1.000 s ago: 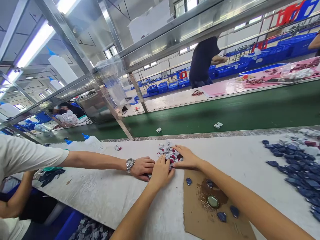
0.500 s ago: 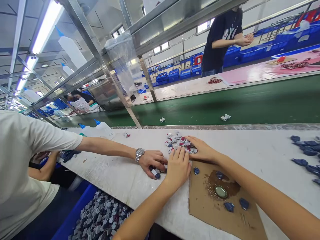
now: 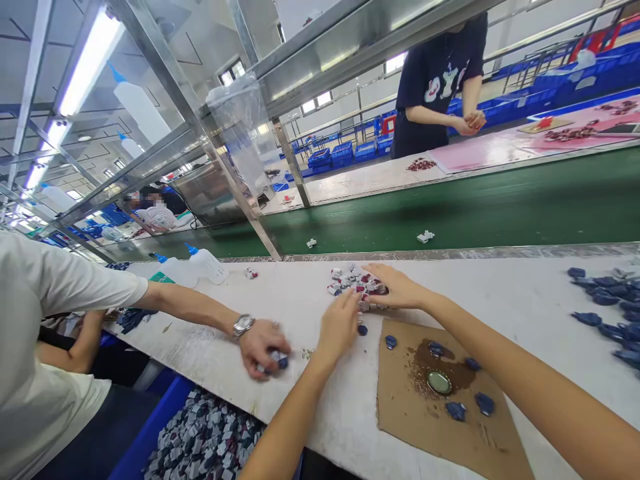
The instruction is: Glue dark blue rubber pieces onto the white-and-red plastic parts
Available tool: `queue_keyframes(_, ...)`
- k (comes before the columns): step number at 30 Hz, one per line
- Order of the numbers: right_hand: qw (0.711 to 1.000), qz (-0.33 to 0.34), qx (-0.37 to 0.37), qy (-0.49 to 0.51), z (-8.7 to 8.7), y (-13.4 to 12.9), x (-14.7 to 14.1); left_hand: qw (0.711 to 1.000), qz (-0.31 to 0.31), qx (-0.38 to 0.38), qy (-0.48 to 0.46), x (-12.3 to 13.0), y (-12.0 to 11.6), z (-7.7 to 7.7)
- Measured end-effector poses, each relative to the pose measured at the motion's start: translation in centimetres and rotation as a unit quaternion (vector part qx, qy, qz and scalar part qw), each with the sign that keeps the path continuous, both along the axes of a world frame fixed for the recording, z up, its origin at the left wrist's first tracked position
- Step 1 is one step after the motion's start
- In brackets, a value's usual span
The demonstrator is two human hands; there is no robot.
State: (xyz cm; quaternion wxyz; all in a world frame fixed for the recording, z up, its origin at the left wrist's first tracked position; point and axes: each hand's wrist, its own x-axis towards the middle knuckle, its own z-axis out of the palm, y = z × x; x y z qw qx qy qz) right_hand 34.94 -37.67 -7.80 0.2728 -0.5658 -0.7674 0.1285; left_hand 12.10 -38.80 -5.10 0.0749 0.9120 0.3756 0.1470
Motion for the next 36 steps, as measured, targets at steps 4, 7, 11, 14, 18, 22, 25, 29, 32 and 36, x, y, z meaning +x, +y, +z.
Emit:
queue_keyframes(4, 0.999, -0.029, 0.026, 0.018, 2.5, 1.1, -0.8, 0.998, 0.057, -0.031, 0.016, -1.9, 4.4, 1.0)
queue_keyframes(7, 0.998, -0.048, 0.029, 0.022, 2.7, 1.7, -2.0, 0.997, 0.024, -0.064, 0.041, -2.3, 7.1, 1.3)
queue_keyframes(11, 0.997, -0.067, 0.019, 0.02, 2.1, 1.4, -3.0, 0.996, 0.015, -0.081, 0.046, -3.1, 8.0, 1.7)
queue_keyframes(14, 0.997, -0.08, 0.01, 0.012, 2.6, -0.3, -2.6, 0.995, 0.048, -0.081, 0.026, -6.2, 6.7, 2.3)
queue_keyframes(18, 0.997, -0.074, -0.022, -0.017, 3.8, -4.1, -1.9, 0.991, 0.107, -0.086, 0.0, -12.5, 4.4, 3.4)
queue_keyframes(22, 0.996, 0.004, -0.065, -0.067, 3.9, -6.9, -3.4, 0.982, 0.143, -0.125, -0.019, -19.0, 3.9, 4.9)
queue_keyframes(25, 0.99, 0.049, -0.085, -0.102, 3.2, -7.0, -5.5, 0.968, 0.166, -0.182, -0.036, -24.6, 4.1, 6.4)
queue_keyframes(29, 0.985, 0.076, -0.104, -0.117, 2.0, -5.8, -7.7, 0.951, 0.149, -0.271, -0.006, -32.3, 4.2, 8.4)
queue_keyframes(32, 0.986, 0.075, -0.121, -0.09, 1.3, -5.3, -8.4, 0.922, 0.099, -0.372, 0.036, -36.9, 4.4, 9.5)
queue_keyframes(36, 0.989, 0.039, -0.139, 0.008, 1.5, -5.5, -8.5, 0.9, 0.067, -0.427, 0.053, -40.1, 5.3, 10.2)
